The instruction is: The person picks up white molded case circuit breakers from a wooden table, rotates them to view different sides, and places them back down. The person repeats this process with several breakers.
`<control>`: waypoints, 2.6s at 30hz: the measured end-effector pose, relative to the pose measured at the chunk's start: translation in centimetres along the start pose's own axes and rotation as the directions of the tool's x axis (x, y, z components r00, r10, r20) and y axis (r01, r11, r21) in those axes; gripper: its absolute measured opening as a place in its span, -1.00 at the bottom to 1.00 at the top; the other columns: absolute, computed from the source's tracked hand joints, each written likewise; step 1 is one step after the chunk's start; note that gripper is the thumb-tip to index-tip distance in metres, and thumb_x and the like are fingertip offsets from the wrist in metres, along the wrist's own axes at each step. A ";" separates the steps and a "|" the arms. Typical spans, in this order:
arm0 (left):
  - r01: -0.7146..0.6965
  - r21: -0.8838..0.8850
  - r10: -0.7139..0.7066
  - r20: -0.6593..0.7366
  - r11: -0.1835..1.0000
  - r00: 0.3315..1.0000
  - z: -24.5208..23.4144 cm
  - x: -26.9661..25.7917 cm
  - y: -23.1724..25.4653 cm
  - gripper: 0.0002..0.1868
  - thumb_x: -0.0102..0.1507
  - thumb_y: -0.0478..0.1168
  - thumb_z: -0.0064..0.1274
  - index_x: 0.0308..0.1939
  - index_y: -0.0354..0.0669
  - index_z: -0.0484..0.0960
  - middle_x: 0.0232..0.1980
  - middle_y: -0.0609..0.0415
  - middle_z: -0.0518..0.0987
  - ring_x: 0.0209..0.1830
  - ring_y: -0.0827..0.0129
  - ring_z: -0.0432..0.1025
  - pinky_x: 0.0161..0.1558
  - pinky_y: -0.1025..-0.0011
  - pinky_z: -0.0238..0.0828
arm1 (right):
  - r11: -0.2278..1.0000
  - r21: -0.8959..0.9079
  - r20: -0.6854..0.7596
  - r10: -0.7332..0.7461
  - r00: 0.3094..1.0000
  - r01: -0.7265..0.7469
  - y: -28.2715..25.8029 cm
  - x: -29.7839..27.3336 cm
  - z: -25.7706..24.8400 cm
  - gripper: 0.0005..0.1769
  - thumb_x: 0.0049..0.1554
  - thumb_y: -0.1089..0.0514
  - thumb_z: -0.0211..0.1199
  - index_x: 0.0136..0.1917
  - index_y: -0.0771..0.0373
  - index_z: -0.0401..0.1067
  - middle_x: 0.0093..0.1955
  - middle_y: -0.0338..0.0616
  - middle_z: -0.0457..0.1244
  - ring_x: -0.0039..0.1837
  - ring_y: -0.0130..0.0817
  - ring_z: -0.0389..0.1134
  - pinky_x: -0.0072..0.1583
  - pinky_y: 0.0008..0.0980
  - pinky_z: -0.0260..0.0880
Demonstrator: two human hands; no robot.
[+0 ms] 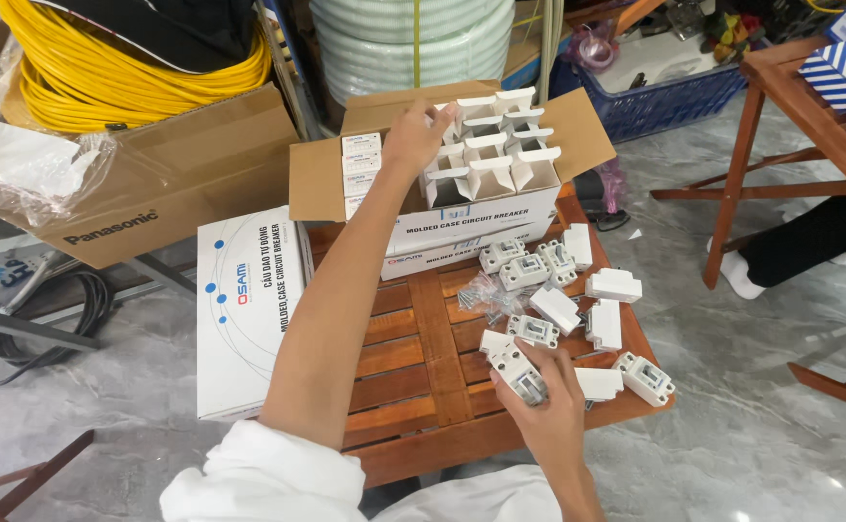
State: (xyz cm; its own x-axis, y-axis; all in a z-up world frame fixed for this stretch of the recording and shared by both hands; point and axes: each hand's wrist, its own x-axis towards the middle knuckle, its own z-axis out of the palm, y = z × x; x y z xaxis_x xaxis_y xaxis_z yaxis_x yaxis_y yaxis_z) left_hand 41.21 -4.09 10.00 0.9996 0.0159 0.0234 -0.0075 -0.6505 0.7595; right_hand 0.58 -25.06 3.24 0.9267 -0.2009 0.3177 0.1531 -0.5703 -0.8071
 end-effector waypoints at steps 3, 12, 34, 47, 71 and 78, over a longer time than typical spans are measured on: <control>0.034 0.037 -0.034 -0.014 0.999 0.999 0.8 0.2 -0.3 -0.31 0.43 0.49 -0.21 -0.15 -0.03 0.62 0.21 -0.07 0.61 0.08 -0.02 0.57 0.03 0.03 0.46 | 0.999 0.033 -0.014 0.001 1.000 0.000 -0.2 0.1 -0.1 -0.40 0.12 0.11 0.63 0.43 0.09 0.62 0.21 -0.23 0.34 0.25 -0.34 0.49 0.24 -0.32 0.51; 0.074 0.046 -0.070 -0.076 0.996 0.995 0.6 0.7 -0.5 -0.27 0.55 0.35 -0.14 -0.54 -0.04 0.27 -0.43 0.10 0.43 -0.37 0.14 0.35 -0.26 0.10 0.26 | 0.993 0.084 0.020 0.082 0.996 -0.083 -0.4 0.3 -0.5 -0.43 0.14 0.06 0.61 0.41 0.12 0.62 0.25 -0.22 0.35 0.32 -0.31 0.49 0.29 -0.31 0.50; -0.060 -0.445 -0.058 -0.247 0.894 0.967 -4.4 -37.6 -5.8 -0.51 0.32 -0.64 0.04 0.25 -0.16 0.70 0.30 -0.02 0.80 0.32 0.21 0.73 0.35 0.36 0.72 | 0.672 0.539 0.185 0.492 0.850 -0.507 -3.6 0.0 0.8 -0.58 0.31 0.08 0.35 0.38 0.27 0.57 0.24 -0.06 0.54 0.31 -0.34 0.46 0.34 -0.34 0.44; -0.143 -0.245 0.091 -0.213 0.959 0.973 4.4 -44.4 -11.0 -0.47 0.19 -0.42 0.27 0.26 -0.04 0.70 0.16 0.12 0.66 0.08 0.14 0.61 -0.01 0.23 0.55 | 0.449 0.760 0.421 0.209 0.883 -0.469 -3.5 -3.6 6.1 -0.43 0.16 0.28 0.50 0.39 0.36 0.38 0.24 0.05 0.38 0.22 -0.21 0.44 0.24 -0.21 0.52; -0.013 -0.357 -0.089 -0.267 0.934 0.960 7.5 -45.2 -9.9 -0.17 0.26 -0.29 0.40 0.57 0.05 0.36 0.44 -0.02 0.48 0.19 0.13 0.55 -0.05 0.15 0.57 | 0.962 -0.081 0.467 -0.195 0.862 0.262 -2.9 -3.5 7.6 -0.49 0.25 0.21 0.41 0.45 0.21 0.45 0.39 -0.10 0.32 0.39 -0.07 0.44 0.31 -0.09 0.52; -0.199 -0.439 0.064 -0.304 0.876 0.950 7.0 -45.3 -10.7 -0.22 0.33 -0.37 0.30 0.60 -0.04 0.34 0.56 -0.16 0.43 0.57 0.01 0.42 0.43 0.16 0.45 | 0.879 -0.129 0.418 -0.372 0.829 0.460 -3.2 -3.7 6.3 -0.66 0.34 0.07 0.36 0.32 0.22 0.59 0.39 -0.05 0.26 0.42 0.05 0.22 0.44 0.04 0.37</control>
State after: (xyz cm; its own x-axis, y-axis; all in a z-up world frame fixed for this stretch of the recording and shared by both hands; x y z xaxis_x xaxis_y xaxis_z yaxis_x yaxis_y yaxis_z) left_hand -3.83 -3.21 -3.75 0.9413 0.2047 0.2684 -0.2175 -0.2402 0.9460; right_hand -1.18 -17.50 1.51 0.8545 0.3785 0.3558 0.5161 -0.6963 -0.4988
